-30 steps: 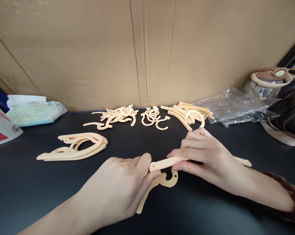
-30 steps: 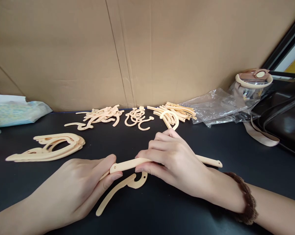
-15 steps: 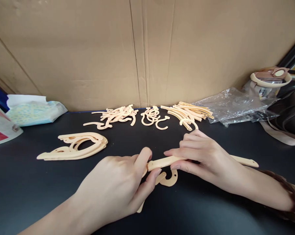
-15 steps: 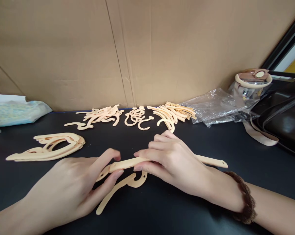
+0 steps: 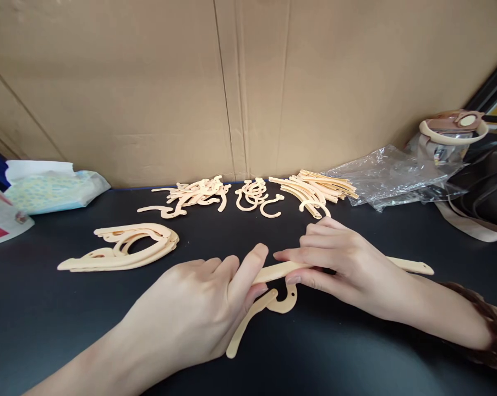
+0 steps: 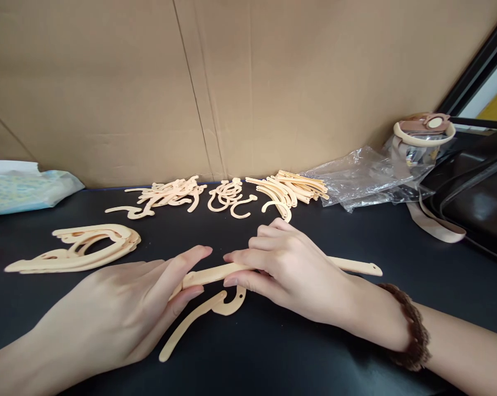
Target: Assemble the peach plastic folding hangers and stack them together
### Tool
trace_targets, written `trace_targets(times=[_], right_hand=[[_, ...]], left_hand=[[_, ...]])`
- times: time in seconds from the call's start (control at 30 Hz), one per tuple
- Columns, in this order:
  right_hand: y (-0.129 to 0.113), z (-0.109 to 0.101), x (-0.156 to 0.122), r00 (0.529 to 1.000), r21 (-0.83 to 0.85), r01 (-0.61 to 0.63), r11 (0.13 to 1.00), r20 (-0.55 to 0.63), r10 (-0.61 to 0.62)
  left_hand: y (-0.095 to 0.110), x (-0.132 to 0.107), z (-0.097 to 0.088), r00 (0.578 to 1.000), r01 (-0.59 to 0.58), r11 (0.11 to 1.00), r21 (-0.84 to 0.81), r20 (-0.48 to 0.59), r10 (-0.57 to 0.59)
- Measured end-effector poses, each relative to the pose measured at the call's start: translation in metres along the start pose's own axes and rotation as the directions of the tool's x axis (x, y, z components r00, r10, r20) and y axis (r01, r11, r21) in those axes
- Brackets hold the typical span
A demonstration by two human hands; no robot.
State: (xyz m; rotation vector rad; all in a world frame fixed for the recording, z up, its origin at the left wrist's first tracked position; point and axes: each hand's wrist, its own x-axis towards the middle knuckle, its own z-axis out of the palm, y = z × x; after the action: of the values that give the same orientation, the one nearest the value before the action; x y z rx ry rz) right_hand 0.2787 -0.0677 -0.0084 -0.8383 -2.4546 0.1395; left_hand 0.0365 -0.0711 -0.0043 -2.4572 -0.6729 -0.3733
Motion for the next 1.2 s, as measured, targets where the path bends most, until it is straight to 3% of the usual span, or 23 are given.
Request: trace_targets(times=[0.2, 0.37, 0.67, 0.8, 1.0, 1.1, 1.2], right_hand=[[-0.002, -0.001, -0.001, 1.0, 0.017, -0.003, 1.0, 0.019, 0.002], [-0.006, -0.002, -0.001, 0.994, 0.094, -0.031, 0.995, 0.108, 0.021], [-0.008, -0.004, -0.002, 0.936, 0.327, -0.257, 0.909, 0.32, 0.149], [-0.007, -0.004, -0.003, 0.931, 0.331, -0.239, 0.913, 0.346, 0.118], [-0.004, -0.002, -0.004, 0.982, 0.152, 0.001, 0.988, 0.189, -0.03], [0.001, 0.002, -0.004, 0.993, -0.081, 0.088, 0.993, 0.086, -0.081], [0.004, 0.004, -0.004, 0.983, -0.395, 0.142, 0.908, -0.053, -0.176]], left_hand=[[0.0, -0.002, 0.001, 1.0, 0.01, 0.998, -0.06, 0.009, -0.009], [0.003, -0.008, 0.008, 0.999, 0.036, 0.991, -0.128, -0.018, -0.038], [0.005, -0.009, 0.015, 0.995, 0.033, 0.99, -0.137, -0.088, -0.045], [0.005, -0.009, 0.013, 0.996, -0.005, 0.971, -0.24, -0.089, -0.017], [0.008, -0.01, 0.01, 0.998, 0.009, 0.914, -0.405, -0.06, -0.036], [0.007, -0.006, 0.008, 0.986, 0.168, 0.851, -0.498, 0.067, -0.155], [0.001, -0.002, 0.006, 0.931, 0.366, 0.77, -0.522, 0.213, -0.298]])
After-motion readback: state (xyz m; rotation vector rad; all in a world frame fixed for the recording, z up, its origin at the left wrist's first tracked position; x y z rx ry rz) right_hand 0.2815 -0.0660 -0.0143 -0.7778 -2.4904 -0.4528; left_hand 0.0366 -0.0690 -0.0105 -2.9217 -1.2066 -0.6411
